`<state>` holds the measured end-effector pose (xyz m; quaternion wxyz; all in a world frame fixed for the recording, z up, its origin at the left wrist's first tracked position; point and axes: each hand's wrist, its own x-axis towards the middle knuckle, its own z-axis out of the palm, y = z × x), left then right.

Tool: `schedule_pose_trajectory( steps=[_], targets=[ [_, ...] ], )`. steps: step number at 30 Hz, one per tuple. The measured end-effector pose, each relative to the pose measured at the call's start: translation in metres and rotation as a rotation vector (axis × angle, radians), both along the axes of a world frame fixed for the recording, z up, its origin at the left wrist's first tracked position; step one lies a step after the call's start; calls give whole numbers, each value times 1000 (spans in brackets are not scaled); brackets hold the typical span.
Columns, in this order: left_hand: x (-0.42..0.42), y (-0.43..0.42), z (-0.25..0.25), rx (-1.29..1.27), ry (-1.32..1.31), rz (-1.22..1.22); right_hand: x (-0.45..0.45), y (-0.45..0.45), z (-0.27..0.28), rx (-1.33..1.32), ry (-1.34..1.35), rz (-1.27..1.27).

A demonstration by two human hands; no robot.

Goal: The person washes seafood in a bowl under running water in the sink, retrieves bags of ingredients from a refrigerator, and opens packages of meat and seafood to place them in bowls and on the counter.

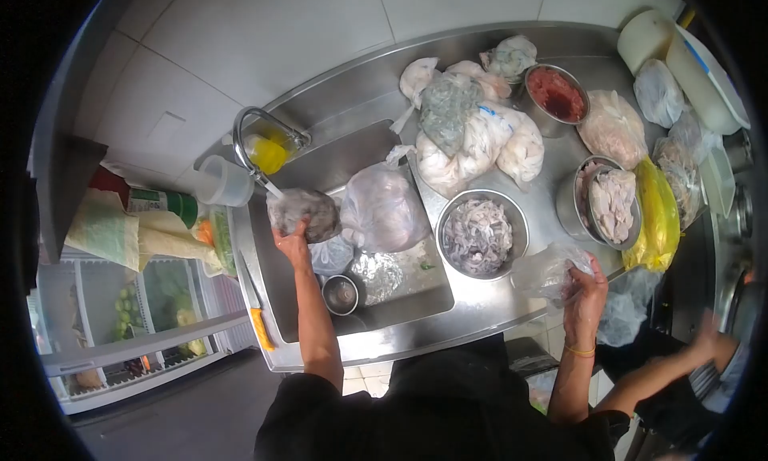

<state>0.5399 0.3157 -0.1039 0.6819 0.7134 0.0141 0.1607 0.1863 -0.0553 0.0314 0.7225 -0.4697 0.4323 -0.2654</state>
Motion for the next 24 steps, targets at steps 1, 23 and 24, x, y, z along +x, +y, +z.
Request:
schedule_pose_trajectory(
  steps=[1, 23, 24],
  targets=[
    [0, 1, -1, -47, 11, -8, 1, -2, 3, 10, -20, 24],
    [16, 11, -52, -1164, 371, -247, 47, 8, 8, -8, -34, 19],
    [18, 12, -54, -1168, 380, -219, 46, 8, 6, -13, -31, 28]
  ],
)
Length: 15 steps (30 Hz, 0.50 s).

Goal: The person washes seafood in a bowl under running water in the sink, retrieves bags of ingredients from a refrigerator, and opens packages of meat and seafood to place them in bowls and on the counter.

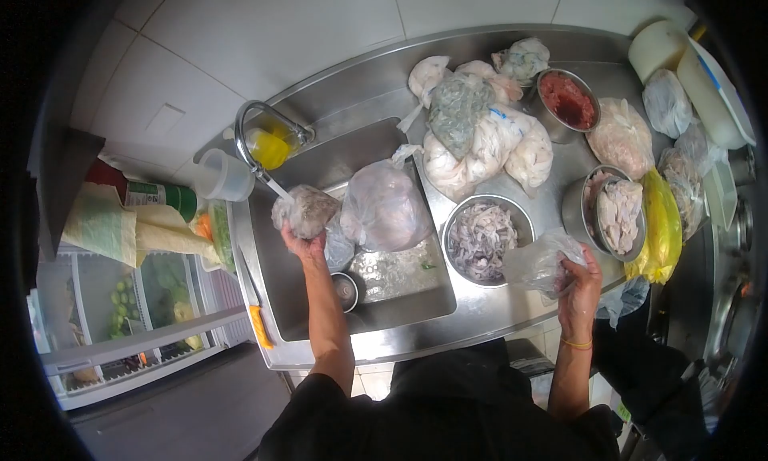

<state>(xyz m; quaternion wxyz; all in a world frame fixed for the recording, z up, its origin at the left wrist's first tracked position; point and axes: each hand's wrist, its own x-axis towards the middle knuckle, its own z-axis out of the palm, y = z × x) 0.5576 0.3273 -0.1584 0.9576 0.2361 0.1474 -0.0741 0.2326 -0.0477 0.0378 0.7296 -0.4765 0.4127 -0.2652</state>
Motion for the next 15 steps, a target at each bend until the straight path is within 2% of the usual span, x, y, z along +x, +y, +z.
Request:
schedule_pose_trajectory(
  steps=[7, 9, 12, 14, 15],
  targets=[
    [9, -3, -2, -32, 112, 124, 1, 6, 3, 54, -10, -113],
    [13, -4, -2, -38, 156, 152, -12, -3, -5, 58, 24, -42],
    [21, 2, -11, -13, 108, 145, -23, -10, -8, 51, 47, -96],
    [22, -7, 3, 37, 239, 213, -26, -16, -7, 8, 51, -147],
    [37, 7, -20, 17, 244, 197, -25, -17, -3, 7, 55, -169]
  ],
)
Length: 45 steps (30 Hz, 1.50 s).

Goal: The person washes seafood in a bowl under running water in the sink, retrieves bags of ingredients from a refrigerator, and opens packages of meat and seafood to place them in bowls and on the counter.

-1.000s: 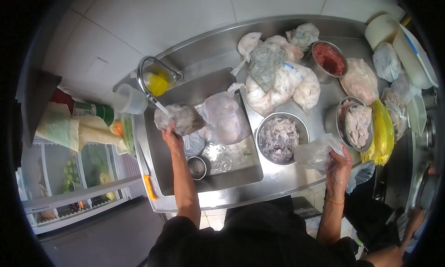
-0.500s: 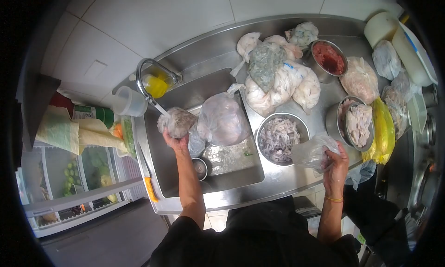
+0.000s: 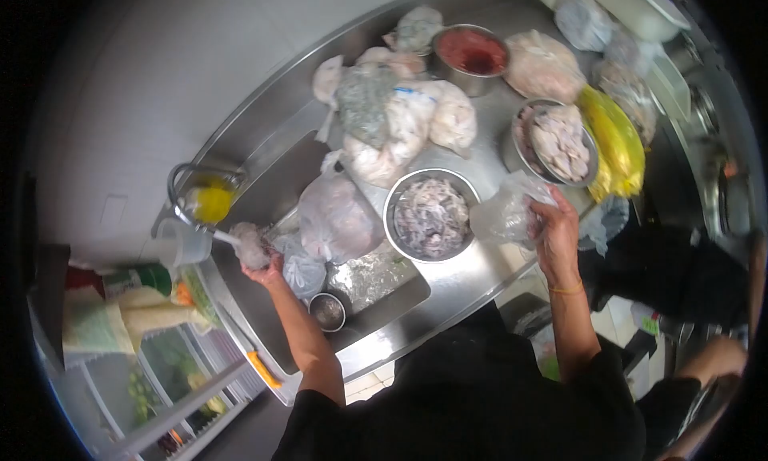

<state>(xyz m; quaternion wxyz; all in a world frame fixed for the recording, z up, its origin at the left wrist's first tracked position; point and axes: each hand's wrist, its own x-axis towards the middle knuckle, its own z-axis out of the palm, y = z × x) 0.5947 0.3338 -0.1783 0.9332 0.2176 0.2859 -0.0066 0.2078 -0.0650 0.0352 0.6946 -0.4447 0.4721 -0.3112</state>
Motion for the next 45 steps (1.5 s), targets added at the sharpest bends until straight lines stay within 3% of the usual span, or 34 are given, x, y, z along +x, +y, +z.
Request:
schedule_pose_trajectory(
  steps=[2, 5, 6, 13, 22, 27, 34, 45],
  targets=[
    [12, 14, -25, 25, 11, -18, 2, -1, 8, 4, 1, -25],
    [18, 14, -18, -335, -31, -142, -7, -5, 2, -5, 7, -13],
    [10, 9, -17, -167, -9, -81, -8, -5, 4, 11, 3, 8],
    [11, 5, -14, -324, 11, -130, -13, -2, -3, 26, 6, 0],
    [-14, -14, 18, -207, -26, -92, -14, 5, 4, 61, 8, -46],
    [-6, -4, 11, -190, -31, -123, -21, 5, 0, 49, 25, 1],
    [-13, -7, 32, -7, -76, -130, -20, 7, 5, 54, 26, -36],
    [-24, -2, 38, -37, -97, -110, -17, 9, 5, 17, -9, -23]
  ],
)
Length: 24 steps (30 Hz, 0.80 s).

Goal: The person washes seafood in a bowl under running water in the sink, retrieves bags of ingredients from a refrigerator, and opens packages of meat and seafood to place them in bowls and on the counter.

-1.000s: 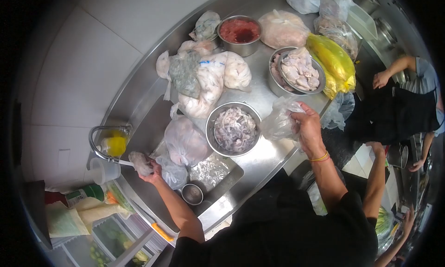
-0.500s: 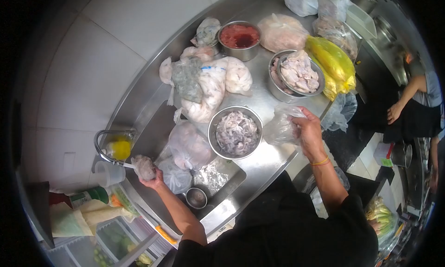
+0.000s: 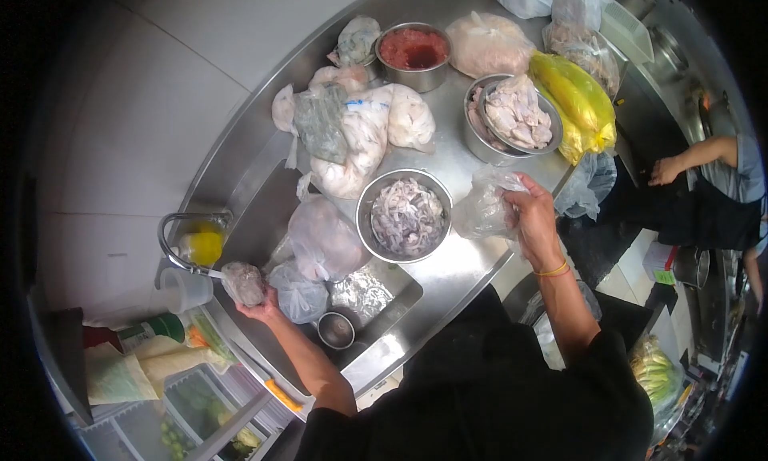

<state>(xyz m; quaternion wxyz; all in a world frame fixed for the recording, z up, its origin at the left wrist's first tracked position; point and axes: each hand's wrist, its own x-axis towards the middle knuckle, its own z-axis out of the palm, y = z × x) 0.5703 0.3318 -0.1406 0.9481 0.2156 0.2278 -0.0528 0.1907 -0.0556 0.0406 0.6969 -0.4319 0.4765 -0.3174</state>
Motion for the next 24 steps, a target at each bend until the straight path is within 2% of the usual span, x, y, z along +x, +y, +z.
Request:
schedule_pose_trajectory(
  steps=[13, 19, 24],
  targets=[
    [6, 6, 0, 93, -62, -72, -7, -10, -12, 12, 59, -19],
    [-4, 7, 12, 96, -102, -117, -17, -23, -44, 3, 151, 7],
    [-16, 10, 24, 207, -164, -148, -20, -27, -73, -35, 271, -44]
  ],
)
